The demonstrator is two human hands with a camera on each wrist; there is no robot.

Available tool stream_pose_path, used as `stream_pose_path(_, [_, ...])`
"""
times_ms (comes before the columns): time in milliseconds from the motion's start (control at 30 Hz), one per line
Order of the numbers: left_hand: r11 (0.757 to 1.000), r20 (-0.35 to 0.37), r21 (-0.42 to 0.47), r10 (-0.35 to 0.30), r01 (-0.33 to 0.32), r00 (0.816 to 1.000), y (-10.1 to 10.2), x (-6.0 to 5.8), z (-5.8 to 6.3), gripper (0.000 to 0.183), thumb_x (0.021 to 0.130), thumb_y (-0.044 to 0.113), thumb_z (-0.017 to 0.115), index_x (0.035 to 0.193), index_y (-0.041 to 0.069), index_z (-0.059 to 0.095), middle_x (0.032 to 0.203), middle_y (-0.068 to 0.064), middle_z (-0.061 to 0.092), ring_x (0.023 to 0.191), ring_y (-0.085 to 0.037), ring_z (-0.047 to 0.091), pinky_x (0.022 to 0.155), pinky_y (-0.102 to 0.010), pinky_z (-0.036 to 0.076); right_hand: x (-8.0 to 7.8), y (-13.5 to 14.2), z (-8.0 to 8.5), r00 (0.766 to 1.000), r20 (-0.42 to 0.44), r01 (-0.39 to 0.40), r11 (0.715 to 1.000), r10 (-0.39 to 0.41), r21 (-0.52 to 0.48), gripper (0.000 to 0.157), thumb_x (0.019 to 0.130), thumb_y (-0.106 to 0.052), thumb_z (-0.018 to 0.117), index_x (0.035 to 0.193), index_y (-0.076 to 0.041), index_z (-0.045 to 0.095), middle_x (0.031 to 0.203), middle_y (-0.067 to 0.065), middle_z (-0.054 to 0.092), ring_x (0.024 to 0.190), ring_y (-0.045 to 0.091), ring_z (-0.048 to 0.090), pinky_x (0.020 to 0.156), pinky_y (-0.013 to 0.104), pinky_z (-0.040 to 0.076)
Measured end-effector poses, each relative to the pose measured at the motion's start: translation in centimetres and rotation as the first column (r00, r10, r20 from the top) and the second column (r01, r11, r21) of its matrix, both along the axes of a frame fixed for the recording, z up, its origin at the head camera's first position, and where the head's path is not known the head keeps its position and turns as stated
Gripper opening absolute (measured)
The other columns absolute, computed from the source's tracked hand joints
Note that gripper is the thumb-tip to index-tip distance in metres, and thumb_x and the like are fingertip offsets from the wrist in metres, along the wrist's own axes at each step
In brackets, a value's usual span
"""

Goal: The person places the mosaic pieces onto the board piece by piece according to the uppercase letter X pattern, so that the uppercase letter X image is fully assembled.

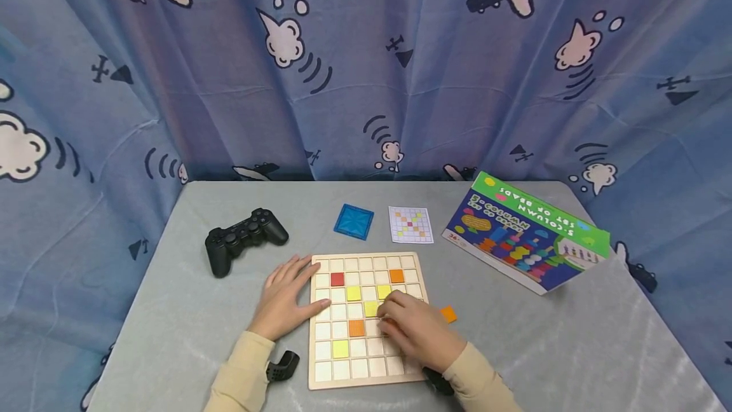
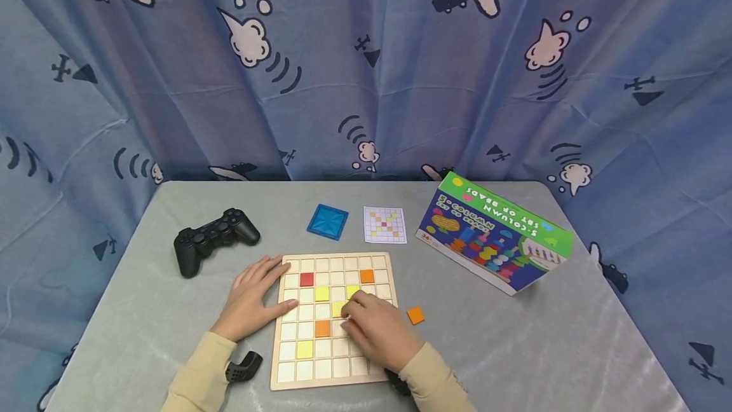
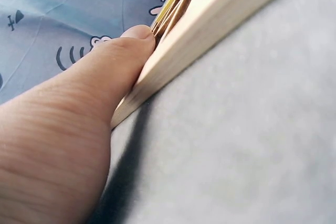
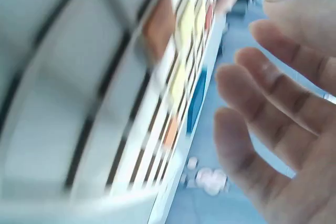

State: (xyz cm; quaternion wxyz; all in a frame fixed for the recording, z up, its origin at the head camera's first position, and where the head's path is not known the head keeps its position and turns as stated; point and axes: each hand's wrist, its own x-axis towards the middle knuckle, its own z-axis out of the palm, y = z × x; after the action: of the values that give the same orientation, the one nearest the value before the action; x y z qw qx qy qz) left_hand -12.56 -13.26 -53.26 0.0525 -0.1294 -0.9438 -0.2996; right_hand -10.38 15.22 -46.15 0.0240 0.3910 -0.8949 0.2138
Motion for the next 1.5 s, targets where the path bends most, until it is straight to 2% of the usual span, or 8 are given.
stream_pose_path(167, [1.000, -0.003, -0.004, -0.002, 0.002, 1.000, 0.0, 0.0, -0.2, 0.078, 0.079, 0.062, 0.066, 0.143, 0.022, 0.047, 0.152, -0.001, 0.038, 0.144, -0.026, 0.025, 0.116, -0.051, 0.016, -0.2, 3.3, -0.5, 0.994, 0.017, 0.110, 0.994, -0.109, -0.021, 0.010, 0.090, -0.015, 0.068, 0.098, -0.015, 0.063, 0.099, -0.007, 0.058, 0.080, 0.002, 0.055, 0.069, 0.023, 0.053])
stream_pose_path(300, [1.000, -0.010, -0.001, -0.002, 0.002, 1.000, 0.1, 0.0, -0.1, 0.078, 0.079, 0.061, 0.066, 0.142, 0.021, 0.048, 0.152, -0.002, 0.038, 0.144, -0.028, 0.026, 0.115, -0.052, 0.017, -0.2, 5.6, -0.9, 0.976, 0.028, 0.218, 0.976, -0.218, 0.007, 0.013, 0.088, -0.015, 0.070, 0.099, -0.015, 0.063, 0.098, -0.008, 0.057, 0.073, 0.000, 0.049, 0.062, 0.022, 0.049])
stream_pose_path(400, [1.000, -0.008, 0.009, -0.007, 0.007, 1.000, 0.2, 0.1, 0.1, 0.077, 0.079, 0.060, 0.067, 0.142, 0.020, 0.048, 0.151, -0.003, 0.039, 0.143, -0.029, 0.026, 0.115, -0.052, 0.017, -0.2, 7.2, -1.2, 0.941, 0.007, 0.337, 0.939, -0.338, 0.066, 0.021, 0.086, -0.018, 0.073, 0.104, -0.012, 0.064, 0.099, -0.003, 0.059, 0.079, 0.005, 0.056, 0.066, 0.027, 0.052])
stream_pose_path(500, [1.000, -0.001, 0.010, -0.010, 0.010, 1.000, 0.3, 0.1, 0.2, 0.077, 0.079, 0.060, 0.067, 0.143, 0.021, 0.048, 0.152, -0.003, 0.038, 0.144, -0.028, 0.025, 0.116, -0.052, 0.016, 0.0, 8.4, -1.6, 0.891, -0.005, 0.451, 0.882, -0.455, 0.137, 0.034, 0.083, -0.024, 0.076, 0.110, -0.007, 0.063, 0.102, 0.004, 0.061, 0.090, 0.018, 0.063, 0.076, 0.037, 0.055])
stream_pose_path(633, [1.000, 0.001, 0.006, -0.012, 0.012, 1.000, 0.3, 0.0, 0.3, 0.077, 0.080, 0.060, 0.067, 0.143, 0.021, 0.047, 0.152, -0.003, 0.038, 0.144, -0.028, 0.025, 0.116, -0.051, 0.016, 0.3, 9.3, -1.5, 0.848, 0.030, 0.514, 0.836, -0.528, 0.194, 0.041, 0.082, -0.028, 0.076, 0.111, -0.003, 0.062, 0.104, 0.010, 0.061, 0.095, 0.028, 0.063, 0.082, 0.046, 0.053])
stream_pose_path(1000, [1.000, -0.003, 0.010, -0.003, 0.003, 1.000, 0.2, 0.0, 0.2, 0.077, 0.079, 0.060, 0.067, 0.143, 0.021, 0.047, 0.151, -0.003, 0.038, 0.144, -0.028, 0.025, 0.116, -0.051, 0.016, 0.1, 9.1, -1.4, 0.858, 0.034, 0.495, 0.844, -0.512, 0.207, 0.029, 0.080, -0.017, 0.078, 0.103, -0.005, 0.067, 0.095, 0.005, 0.060, 0.087, 0.022, 0.061, 0.079, 0.043, 0.054])
stream_pose_path(1300, [1.000, 0.005, 0.004, 0.001, -0.001, 1.000, 0.1, 0.0, 0.2, 0.077, 0.079, 0.060, 0.068, 0.143, 0.022, 0.047, 0.151, -0.003, 0.038, 0.144, -0.027, 0.025, 0.116, -0.051, 0.016, 0.2, 8.4, -1.9, 0.895, -0.012, 0.440, 0.879, -0.446, 0.184, 0.028, 0.079, -0.006, 0.076, 0.105, -0.003, 0.067, 0.093, 0.004, 0.060, 0.083, 0.018, 0.059, 0.075, 0.037, 0.054])
stream_pose_path(1500, [1.000, 0.002, 0.002, 0.001, -0.001, 1.000, 0.0, 0.0, 0.2, 0.077, 0.079, 0.060, 0.067, 0.143, 0.021, 0.047, 0.151, -0.003, 0.039, 0.144, -0.028, 0.025, 0.116, -0.052, 0.017, 0.2, 8.1, -2.1, 0.889, -0.011, 0.450, 0.871, -0.458, 0.198, 0.027, 0.080, -0.008, 0.074, 0.106, -0.004, 0.067, 0.093, 0.003, 0.058, 0.084, 0.018, 0.057, 0.075, 0.037, 0.053])
